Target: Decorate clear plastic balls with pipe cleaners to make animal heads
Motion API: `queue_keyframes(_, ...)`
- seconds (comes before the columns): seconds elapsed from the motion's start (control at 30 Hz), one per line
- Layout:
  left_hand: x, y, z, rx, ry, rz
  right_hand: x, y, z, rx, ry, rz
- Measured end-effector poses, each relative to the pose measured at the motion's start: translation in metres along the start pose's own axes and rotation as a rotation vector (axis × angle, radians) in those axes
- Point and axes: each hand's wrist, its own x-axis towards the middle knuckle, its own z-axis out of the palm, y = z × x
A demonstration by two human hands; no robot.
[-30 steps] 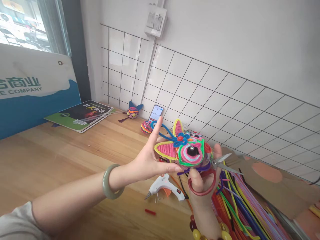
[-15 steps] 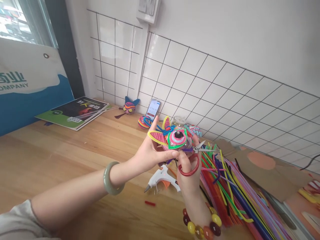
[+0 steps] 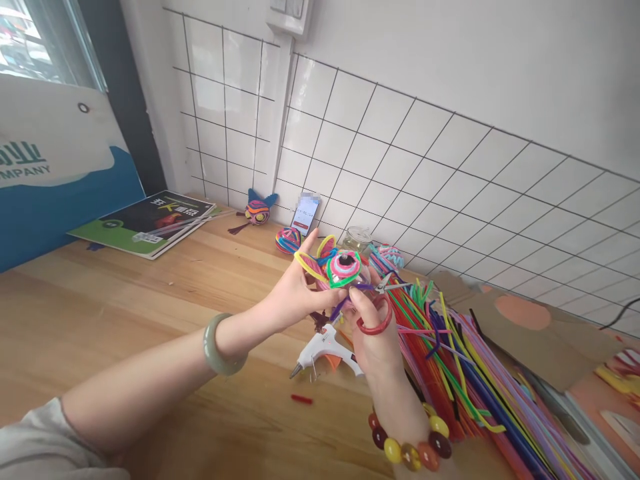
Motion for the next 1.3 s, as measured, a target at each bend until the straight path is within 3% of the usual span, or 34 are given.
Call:
queue_keyframes(0.1, 0.003, -0.001, -0.002, -0.046, 0.031, -0.052, 0.001, -0.004, 0.001, 0.010, -0.032, 0.068)
queue_keyframes(0.27, 0.008, -0.002, -0.010, -0.165, 0.009, -0.186, 0.002, -0.006, -0.005, -0.049, 0.026, 0.191)
queue_keyframes(0.53, 0.012, -0.003, -0.016, -0.246, -0.015, -0.243, 0.007, -0.004, -0.019, -0.205, -0.061, 0.119)
queue_keyframes(0.73, 0.008, -0.003, -0.014, -0.110, -0.089, -0.242, 0.013, -0.010, -0.029, -0.302, 0.005, 0.136)
queue_keyframes(1.0, 0.012, 0.000, -0.023, 0.102, -0.203, -0.231, 0.011, -0.007, -0.028, -0.418, -0.152, 0.044)
queue_keyframes(1.13, 0.012, 0.004, -0.024, 0.167, -0.147, -0.188, 0.010, -0.001, -0.024, -0.392, -0.110, 0.002)
queue_keyframes(1.3, 0.006, 0.012, -0.016, 0.028, -0.146, -0.128, 0.011, -0.005, -0.017, -0.253, 0.013, 0.004)
